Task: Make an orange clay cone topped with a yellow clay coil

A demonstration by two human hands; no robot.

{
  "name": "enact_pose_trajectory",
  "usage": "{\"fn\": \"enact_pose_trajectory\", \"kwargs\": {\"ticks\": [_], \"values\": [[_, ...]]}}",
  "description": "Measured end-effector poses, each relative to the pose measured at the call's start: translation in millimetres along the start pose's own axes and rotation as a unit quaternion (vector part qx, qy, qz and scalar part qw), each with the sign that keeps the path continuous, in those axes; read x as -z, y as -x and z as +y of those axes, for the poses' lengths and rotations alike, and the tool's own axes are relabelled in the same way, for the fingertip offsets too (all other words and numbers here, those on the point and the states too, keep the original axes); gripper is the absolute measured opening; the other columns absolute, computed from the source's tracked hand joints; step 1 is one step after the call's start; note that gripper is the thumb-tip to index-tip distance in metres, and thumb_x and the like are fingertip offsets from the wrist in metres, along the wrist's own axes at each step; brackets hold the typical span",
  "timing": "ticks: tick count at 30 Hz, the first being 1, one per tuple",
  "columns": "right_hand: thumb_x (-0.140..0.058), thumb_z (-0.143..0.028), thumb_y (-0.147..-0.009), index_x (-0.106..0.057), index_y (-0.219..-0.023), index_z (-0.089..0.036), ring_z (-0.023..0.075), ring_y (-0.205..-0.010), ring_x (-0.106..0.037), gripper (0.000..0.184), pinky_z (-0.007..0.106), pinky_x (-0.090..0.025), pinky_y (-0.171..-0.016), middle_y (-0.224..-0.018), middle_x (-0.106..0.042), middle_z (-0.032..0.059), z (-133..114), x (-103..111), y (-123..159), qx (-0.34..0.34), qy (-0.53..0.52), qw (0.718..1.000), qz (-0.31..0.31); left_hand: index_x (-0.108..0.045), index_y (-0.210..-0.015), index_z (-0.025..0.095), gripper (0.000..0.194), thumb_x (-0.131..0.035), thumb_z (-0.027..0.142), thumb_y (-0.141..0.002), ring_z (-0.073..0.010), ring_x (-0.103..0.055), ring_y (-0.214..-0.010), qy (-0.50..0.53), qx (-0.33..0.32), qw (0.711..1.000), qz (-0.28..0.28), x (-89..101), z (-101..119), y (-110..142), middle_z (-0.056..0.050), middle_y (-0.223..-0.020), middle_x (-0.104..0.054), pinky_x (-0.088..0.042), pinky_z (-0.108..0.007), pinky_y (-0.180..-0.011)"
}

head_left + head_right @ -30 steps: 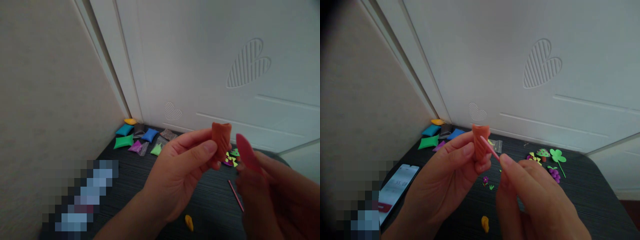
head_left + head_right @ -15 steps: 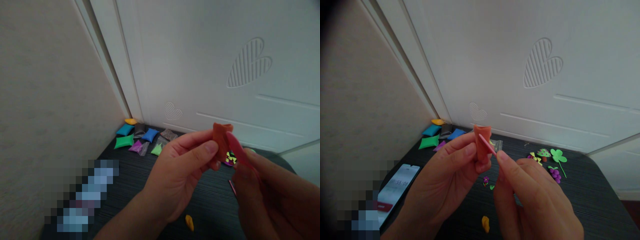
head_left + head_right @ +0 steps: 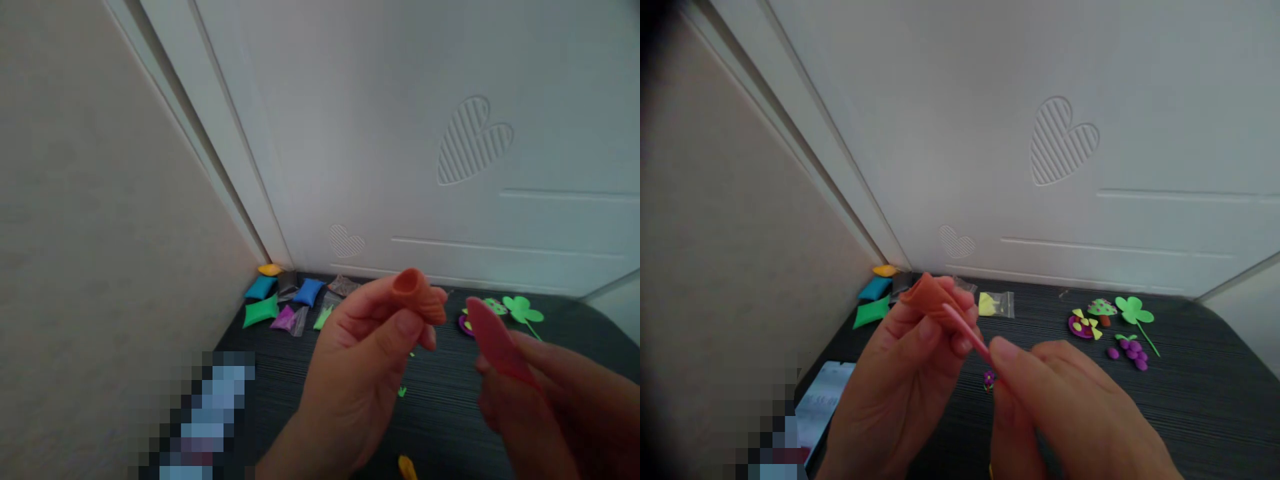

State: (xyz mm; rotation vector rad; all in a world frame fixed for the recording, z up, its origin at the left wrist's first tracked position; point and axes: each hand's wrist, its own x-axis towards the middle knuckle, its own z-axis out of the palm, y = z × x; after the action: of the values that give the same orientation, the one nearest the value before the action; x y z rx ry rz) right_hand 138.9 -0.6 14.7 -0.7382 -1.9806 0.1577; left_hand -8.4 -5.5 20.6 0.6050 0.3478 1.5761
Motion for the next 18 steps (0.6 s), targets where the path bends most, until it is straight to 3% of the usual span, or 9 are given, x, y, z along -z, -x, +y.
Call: {"fn": "enact_pose_trajectory", "kwargs": {"ticks": [2, 8, 18], "values": [[-0.051, -0.009, -0.078, -0.06, -0.11, -0.025, 0.0088, -0.034, -0.053, 0.037, 0.018, -0.046, -0.035, -0.049, -0.057, -0.005, -0.1, 1.5, -7.9, 0.027, -0.006, 0.999, -0.039, -0.071, -0.092, 0.022, 0.019, -0.064, 0.01, -0.079, -0.0051, -0.063, -0.08, -0.024, -0.022, 0.999, 0.005, 0.1, -0.5, 0.2, 0.003, -0.089, -0.072, -0.051, -0.012, -0.073], [-0.051, -0.009, -0.077, -0.052, -0.122, -0.025, 0.0117, -0.042, -0.057, 0.048, 0.021, -0.052, -0.043, -0.056, -0.062, -0.0036, -0.2, -1.6, -4.1, 0.006, -0.006, 1.0, -0.022, -0.071, -0.094, 0.023, 0.02, -0.063, 0.01, -0.08, -0.0043, -0.065, -0.079, -0.07, -0.054, 0.996, 0.0, 0.0, -5.0, 2.2, 0.005, -0.095, -0.071, -0.053, -0.011, -0.075], [-0.051, -0.012, -0.08, -0.061, -0.109, -0.02, 0.0124, -0.043, -0.055, 0.032, 0.02, -0.052, -0.043, -0.051, -0.06, -0.003, -3.2, -1.5, -6.2, -0.013, 0.004, 0.999, -0.035, -0.071, -0.094, 0.025, 0.022, -0.062, 0.01, -0.082, -0.0024, -0.065, -0.082, -0.117, -0.093, 0.989, 0.006, -2.2, -10.6, 1.4, 0.007, -0.095, -0.072, -0.053, -0.009, -0.078]]}}
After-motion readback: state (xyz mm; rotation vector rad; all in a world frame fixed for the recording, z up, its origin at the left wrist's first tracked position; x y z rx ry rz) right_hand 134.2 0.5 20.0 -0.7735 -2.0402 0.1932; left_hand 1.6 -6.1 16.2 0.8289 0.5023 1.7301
